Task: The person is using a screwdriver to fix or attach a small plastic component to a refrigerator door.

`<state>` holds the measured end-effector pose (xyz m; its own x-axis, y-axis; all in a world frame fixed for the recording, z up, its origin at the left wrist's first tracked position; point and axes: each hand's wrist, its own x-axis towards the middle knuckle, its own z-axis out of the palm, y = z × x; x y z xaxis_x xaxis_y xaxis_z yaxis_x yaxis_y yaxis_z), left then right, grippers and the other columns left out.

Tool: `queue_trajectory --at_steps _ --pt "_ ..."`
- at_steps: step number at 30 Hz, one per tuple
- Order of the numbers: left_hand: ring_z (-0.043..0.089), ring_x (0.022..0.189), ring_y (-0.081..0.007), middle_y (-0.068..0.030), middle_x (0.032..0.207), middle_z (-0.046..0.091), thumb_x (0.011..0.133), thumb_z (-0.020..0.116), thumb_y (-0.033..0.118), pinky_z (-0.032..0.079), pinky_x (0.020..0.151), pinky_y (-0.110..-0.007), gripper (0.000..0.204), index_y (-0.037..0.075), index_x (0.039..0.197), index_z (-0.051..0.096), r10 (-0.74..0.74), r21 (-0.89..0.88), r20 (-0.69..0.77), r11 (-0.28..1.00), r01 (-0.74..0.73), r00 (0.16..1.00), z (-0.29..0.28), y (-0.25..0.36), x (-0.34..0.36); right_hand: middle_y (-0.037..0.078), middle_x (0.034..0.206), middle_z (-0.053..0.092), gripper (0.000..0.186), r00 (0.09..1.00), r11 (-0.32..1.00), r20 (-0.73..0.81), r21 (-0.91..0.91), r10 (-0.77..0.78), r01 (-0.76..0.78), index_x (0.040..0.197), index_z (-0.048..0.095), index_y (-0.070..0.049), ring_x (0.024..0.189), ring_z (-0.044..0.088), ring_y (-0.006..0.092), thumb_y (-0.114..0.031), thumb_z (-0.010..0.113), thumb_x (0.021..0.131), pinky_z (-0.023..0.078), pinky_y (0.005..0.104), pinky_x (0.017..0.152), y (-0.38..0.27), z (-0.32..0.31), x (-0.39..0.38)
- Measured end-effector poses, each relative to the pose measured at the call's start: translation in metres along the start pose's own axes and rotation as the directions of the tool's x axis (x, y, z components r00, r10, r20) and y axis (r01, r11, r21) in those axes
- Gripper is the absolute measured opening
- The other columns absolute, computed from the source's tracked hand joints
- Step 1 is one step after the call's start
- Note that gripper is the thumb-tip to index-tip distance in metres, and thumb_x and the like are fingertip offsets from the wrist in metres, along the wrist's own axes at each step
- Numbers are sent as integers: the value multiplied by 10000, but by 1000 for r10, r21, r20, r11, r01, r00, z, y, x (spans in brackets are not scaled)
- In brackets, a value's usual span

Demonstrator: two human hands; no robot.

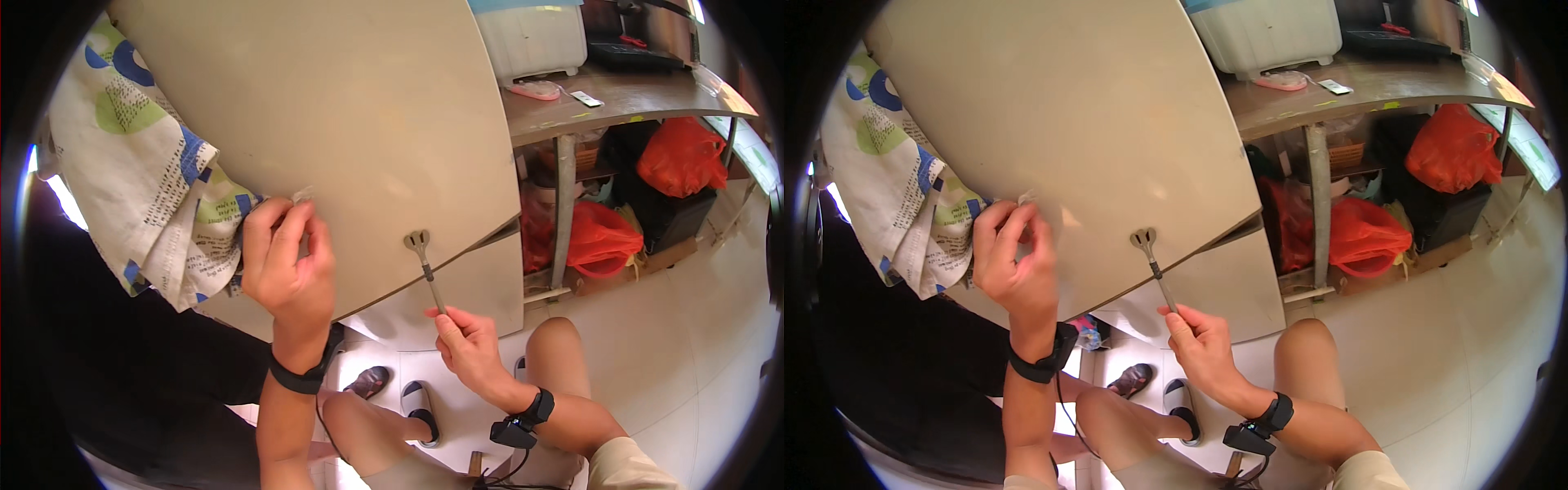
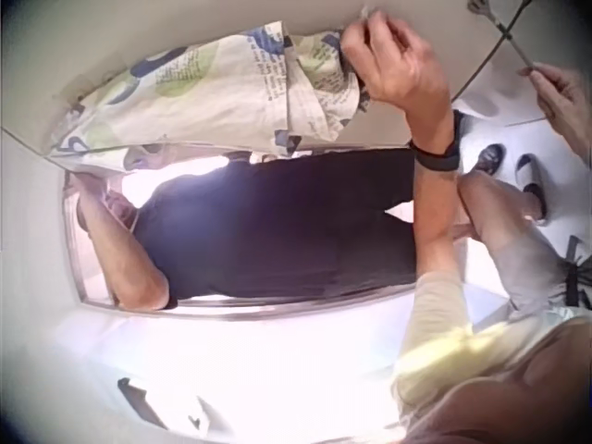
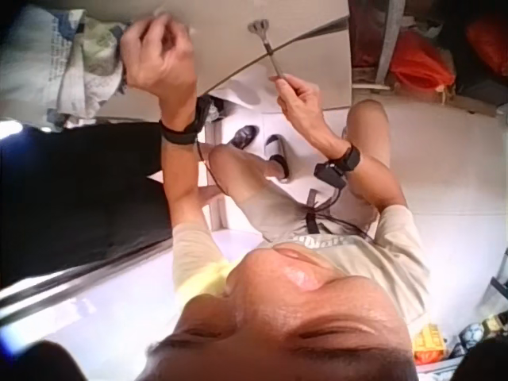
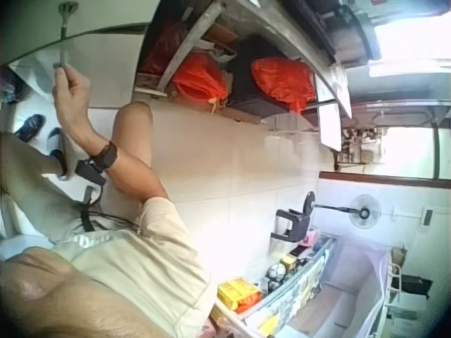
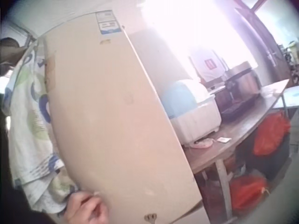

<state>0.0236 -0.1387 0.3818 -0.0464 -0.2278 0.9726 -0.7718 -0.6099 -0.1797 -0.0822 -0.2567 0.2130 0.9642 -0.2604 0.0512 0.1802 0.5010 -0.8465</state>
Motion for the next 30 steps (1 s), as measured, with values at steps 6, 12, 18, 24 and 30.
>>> queue_trajectory --at_steps 6,12,18,24,30 --pt "639 796 -264 -97 924 638 694 731 -142 538 657 -341 252 12 891 709 27 35 99 999 -31 995 -7 5 -23 -49 612 497 244 997 978 24 197 -73 67 1100 695 24 518 420 24 -165 569 1013 313 234 444 -73 20 18" --pt "639 754 -238 -99 931 646 702 732 -144 531 613 -319 235 3 883 703 42 3 153 999 -43 987 -13 -1 -12 -50 588 465 249 999 998 33 -64 -21 23 1091 677 24 484 404 36 -182 555 1021 306 232 425 -12 6 -4" --pt "642 781 -271 -112 940 636 693 738 -135 536 637 -342 265 6 915 700 22 47 134 999 -29 991 -17 -1 -15 -56 603 463 260 991 992 55 55 -118 115 1081 693 48 540 415 28 -169 566 1014 316 238 468 -90 35 17" --pt "651 722 -240 -117 914 656 697 731 -139 543 592 -316 211 -9 861 703 51 43 198 997 -61 979 -36 -16 -34 -60 605 466 252 990 985 42 -101 -134 137 1099 686 42 517 389 23 -163 565 1016 289 235 446 -33 14 9" --pt "640 645 -214 -124 913 680 728 732 -127 531 565 -302 195 -17 887 706 26 109 95 993 -36 995 -35 -24 -23 -61 605 470 252 978 968 20 146 -209 204 1133 682 9 471 406 29 -184 565 1023 303 219 413 -80 35 30"
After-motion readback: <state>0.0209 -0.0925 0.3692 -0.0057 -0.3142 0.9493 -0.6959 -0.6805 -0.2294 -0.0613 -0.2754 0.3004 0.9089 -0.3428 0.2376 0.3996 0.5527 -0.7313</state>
